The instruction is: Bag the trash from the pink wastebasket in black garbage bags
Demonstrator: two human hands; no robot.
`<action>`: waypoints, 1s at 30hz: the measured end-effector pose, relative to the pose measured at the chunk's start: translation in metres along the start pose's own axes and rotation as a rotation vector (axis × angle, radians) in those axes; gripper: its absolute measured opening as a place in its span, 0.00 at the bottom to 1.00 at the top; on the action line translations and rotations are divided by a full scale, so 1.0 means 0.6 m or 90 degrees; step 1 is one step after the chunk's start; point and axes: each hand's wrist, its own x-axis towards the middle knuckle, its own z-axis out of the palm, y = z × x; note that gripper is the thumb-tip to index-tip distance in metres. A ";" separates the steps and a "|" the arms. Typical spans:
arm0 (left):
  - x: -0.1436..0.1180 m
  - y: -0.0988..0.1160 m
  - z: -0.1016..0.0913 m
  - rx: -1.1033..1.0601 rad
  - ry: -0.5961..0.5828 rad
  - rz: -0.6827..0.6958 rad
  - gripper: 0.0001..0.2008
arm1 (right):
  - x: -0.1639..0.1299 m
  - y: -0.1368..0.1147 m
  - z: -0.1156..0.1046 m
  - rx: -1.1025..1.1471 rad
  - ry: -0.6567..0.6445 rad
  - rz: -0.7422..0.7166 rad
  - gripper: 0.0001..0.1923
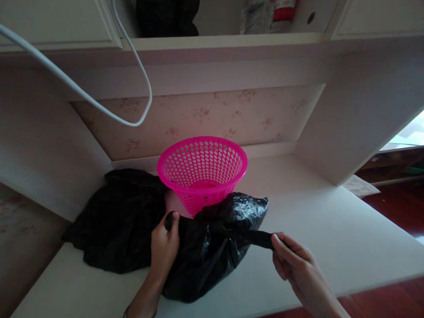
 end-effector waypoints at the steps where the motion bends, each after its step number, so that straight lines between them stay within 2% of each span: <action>1: 0.001 -0.009 0.005 0.001 0.025 -0.009 0.24 | -0.001 0.004 -0.004 0.010 0.019 0.014 0.26; 5: 0.000 -0.021 0.020 -0.018 0.065 -0.042 0.25 | -0.013 0.012 -0.024 0.008 0.073 -0.023 0.23; 7: -0.004 -0.017 0.018 -0.046 0.054 -0.060 0.28 | -0.021 0.012 -0.039 0.000 0.052 -0.069 0.21; 9: -0.008 -0.010 0.012 -0.076 0.029 -0.072 0.31 | -0.024 0.014 -0.053 -0.015 -0.067 -0.113 0.20; 11: -0.016 -0.005 0.003 -0.151 -0.006 -0.080 0.34 | -0.018 0.020 -0.059 -0.026 -0.222 -0.191 0.28; 12: -0.021 -0.004 -0.001 -0.227 -0.029 -0.084 0.35 | -0.011 0.025 -0.058 -0.026 -0.274 -0.246 0.33; 13: -0.028 -0.004 -0.004 -0.321 -0.055 -0.087 0.37 | -0.001 0.030 -0.055 -0.034 -0.291 -0.302 0.36; 15: -0.043 -0.008 -0.008 -0.509 -0.118 -0.088 0.40 | 0.024 0.044 -0.043 -0.114 -0.226 -0.391 0.38; 17: -0.060 -0.015 -0.010 -0.585 -0.182 -0.089 0.40 | 0.050 0.059 -0.030 -0.262 -0.111 -0.437 0.37; 20: -0.080 -0.030 -0.010 -0.490 -0.257 -0.113 0.34 | 0.083 0.077 -0.019 -0.440 -0.011 -0.490 0.47; 22: -0.088 -0.041 -0.010 -0.357 -0.269 -0.110 0.32 | 0.097 0.084 -0.017 -0.485 -0.011 -0.482 0.58; 24: -0.094 -0.050 -0.010 -0.213 -0.238 -0.073 0.32 | 0.103 0.090 -0.018 -0.490 -0.023 -0.430 0.64; 27: -0.101 -0.057 -0.006 -0.060 -0.180 -0.021 0.32 | 0.102 0.093 -0.018 -0.519 -0.046 -0.404 0.57; 30: -0.111 -0.057 0.001 0.029 -0.186 0.051 0.30 | 0.091 0.078 -0.010 -0.637 -0.068 -0.531 0.50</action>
